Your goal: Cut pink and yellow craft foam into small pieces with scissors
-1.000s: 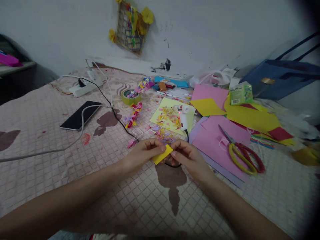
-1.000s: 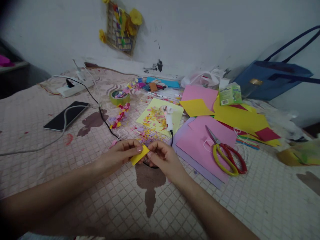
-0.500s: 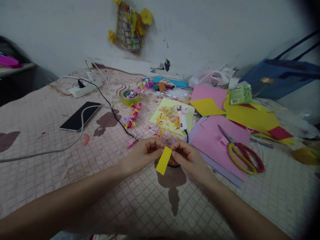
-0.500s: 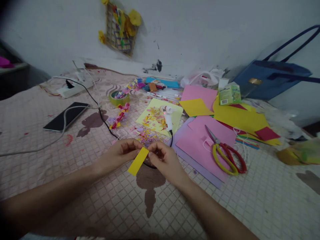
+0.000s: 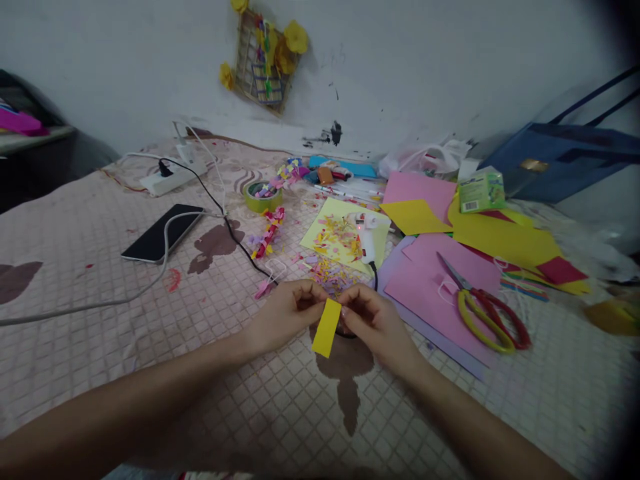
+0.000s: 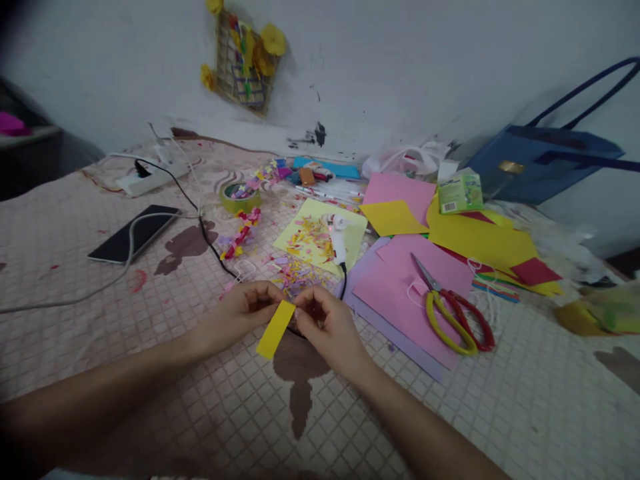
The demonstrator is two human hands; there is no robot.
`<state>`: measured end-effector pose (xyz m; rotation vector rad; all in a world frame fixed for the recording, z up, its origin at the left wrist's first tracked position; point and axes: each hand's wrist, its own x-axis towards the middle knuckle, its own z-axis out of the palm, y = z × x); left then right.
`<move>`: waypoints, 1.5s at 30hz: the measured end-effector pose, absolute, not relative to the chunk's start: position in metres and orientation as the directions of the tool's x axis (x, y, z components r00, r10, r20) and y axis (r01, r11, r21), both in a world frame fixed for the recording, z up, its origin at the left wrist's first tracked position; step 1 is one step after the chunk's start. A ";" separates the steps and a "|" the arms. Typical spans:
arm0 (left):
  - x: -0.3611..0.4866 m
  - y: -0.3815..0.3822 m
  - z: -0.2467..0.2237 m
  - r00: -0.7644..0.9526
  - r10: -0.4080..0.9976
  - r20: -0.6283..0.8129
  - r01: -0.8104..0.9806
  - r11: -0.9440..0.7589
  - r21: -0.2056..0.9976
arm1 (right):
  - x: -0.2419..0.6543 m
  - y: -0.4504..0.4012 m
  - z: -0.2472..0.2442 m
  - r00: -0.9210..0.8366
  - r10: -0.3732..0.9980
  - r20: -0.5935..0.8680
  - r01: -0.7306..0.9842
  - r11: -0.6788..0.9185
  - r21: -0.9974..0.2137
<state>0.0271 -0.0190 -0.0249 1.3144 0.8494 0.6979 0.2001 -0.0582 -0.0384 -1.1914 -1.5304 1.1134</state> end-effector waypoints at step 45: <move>0.026 -0.017 -0.030 0.596 0.761 -0.256 -0.143 0.414 0.899 | 0.215 -0.058 -0.041 -0.435 0.582 0.687 0.627 0.744 -0.233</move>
